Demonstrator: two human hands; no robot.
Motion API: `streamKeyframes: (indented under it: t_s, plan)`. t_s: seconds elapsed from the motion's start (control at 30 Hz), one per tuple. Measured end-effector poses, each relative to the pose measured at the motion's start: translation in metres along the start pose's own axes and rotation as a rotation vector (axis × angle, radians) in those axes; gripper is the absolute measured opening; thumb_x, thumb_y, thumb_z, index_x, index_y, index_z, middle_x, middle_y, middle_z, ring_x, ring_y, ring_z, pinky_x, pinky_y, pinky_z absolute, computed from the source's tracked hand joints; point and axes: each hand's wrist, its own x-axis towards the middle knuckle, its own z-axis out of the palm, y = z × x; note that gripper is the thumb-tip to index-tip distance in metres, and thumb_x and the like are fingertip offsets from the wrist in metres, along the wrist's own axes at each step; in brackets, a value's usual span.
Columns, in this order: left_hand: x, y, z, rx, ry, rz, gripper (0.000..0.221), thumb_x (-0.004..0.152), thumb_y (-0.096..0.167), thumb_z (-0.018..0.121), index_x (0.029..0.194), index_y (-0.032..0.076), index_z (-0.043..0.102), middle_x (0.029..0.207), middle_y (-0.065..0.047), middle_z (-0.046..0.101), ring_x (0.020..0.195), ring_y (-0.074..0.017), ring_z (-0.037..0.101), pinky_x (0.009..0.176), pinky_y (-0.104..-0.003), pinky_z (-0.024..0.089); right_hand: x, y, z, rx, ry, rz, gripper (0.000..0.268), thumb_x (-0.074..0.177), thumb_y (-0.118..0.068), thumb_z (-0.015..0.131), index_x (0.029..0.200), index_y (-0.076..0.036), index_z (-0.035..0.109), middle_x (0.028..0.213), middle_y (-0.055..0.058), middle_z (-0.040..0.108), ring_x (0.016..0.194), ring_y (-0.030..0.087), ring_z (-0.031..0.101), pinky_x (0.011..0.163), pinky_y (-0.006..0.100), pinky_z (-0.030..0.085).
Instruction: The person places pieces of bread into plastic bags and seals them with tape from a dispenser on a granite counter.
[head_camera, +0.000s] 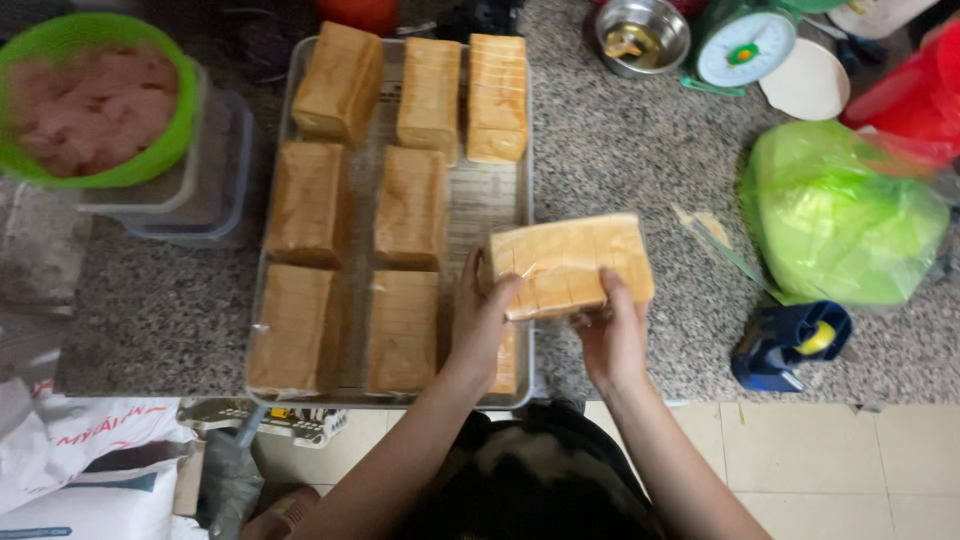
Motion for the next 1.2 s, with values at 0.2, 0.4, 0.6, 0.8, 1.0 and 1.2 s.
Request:
streamKeyframes:
  t_s: [0.2, 0.4, 0.6, 0.8, 1.0, 1.2]
  plan:
    - [0.036, -0.011, -0.047, 0.058, -0.047, -0.125, 0.065, 0.093, 0.041, 0.058, 0.149, 0.012, 0.046, 0.142, -0.013, 0.055, 0.127, -0.0244, 0.053, 0.1, -0.037, 0.048, 0.05, -0.003, 0.052, -0.304, 0.016, -0.166, 0.054, 0.09, -0.027, 0.067, 0.138, -0.009, 0.049, 0.109, 0.008, 0.061, 0.08, 0.017, 0.055, 0.057, 0.029, 0.047]
    - [0.062, -0.03, -0.054, -0.18, -0.143, -0.135, 0.061, 0.095, 0.036, 0.059, 0.142, -0.001, 0.049, 0.135, -0.016, 0.061, 0.126, -0.0269, 0.061, 0.102, -0.039, 0.05, 0.135, -0.01, 0.095, -1.02, -0.06, -0.636, 0.055, 0.082, -0.03, 0.076, 0.124, 0.001, 0.059, 0.115, 0.019, 0.053, 0.096, 0.03, 0.062, 0.081, 0.042, 0.058]
    - [0.027, -0.02, -0.046, 0.166, -0.051, -0.154, 0.065, 0.094, 0.036, 0.062, 0.149, 0.008, 0.041, 0.139, -0.009, 0.062, 0.123, -0.0202, 0.067, 0.103, -0.033, 0.048, 0.186, -0.002, 0.141, -1.696, -0.439, -0.241, 0.066, 0.095, -0.048, 0.065, 0.135, 0.003, 0.056, 0.115, 0.028, 0.064, 0.112, 0.037, 0.063, 0.113, 0.045, 0.034]
    - [0.007, -0.031, -0.049, 0.037, 0.179, -0.087, 0.038, 0.095, 0.024, 0.06, 0.13, 0.007, 0.064, 0.115, -0.004, 0.072, 0.1, -0.0159, 0.07, 0.087, -0.028, 0.049, 0.216, 0.037, 0.117, -1.529, -0.323, -0.252, 0.062, 0.097, -0.055, 0.06, 0.126, -0.001, 0.065, 0.106, 0.028, 0.071, 0.096, 0.04, 0.074, 0.088, 0.044, 0.058]
    - [-0.035, -0.062, -0.094, 0.081, 0.764, 0.635, 0.018, 0.101, 0.004, 0.058, 0.119, 0.003, 0.058, 0.103, -0.003, 0.058, 0.091, -0.0108, 0.053, 0.081, -0.026, 0.043, 0.268, 0.072, 0.037, -1.081, -0.201, -0.428, 0.024, 0.096, -0.018, 0.065, 0.109, 0.002, 0.059, 0.09, 0.02, 0.073, 0.076, 0.03, 0.072, 0.065, 0.041, 0.058]
    - [-0.044, -0.12, -0.183, 0.227, 1.411, 0.357, 0.052, 0.089, 0.008, 0.072, 0.132, 0.001, 0.044, 0.117, -0.005, 0.051, 0.101, -0.0165, 0.052, 0.085, -0.03, 0.047, 0.306, 0.108, 0.002, -0.932, -0.438, -0.128, 0.049, 0.1, -0.005, 0.053, 0.147, -0.007, 0.041, 0.091, 0.014, 0.068, 0.061, 0.021, 0.068, 0.047, 0.033, 0.059]
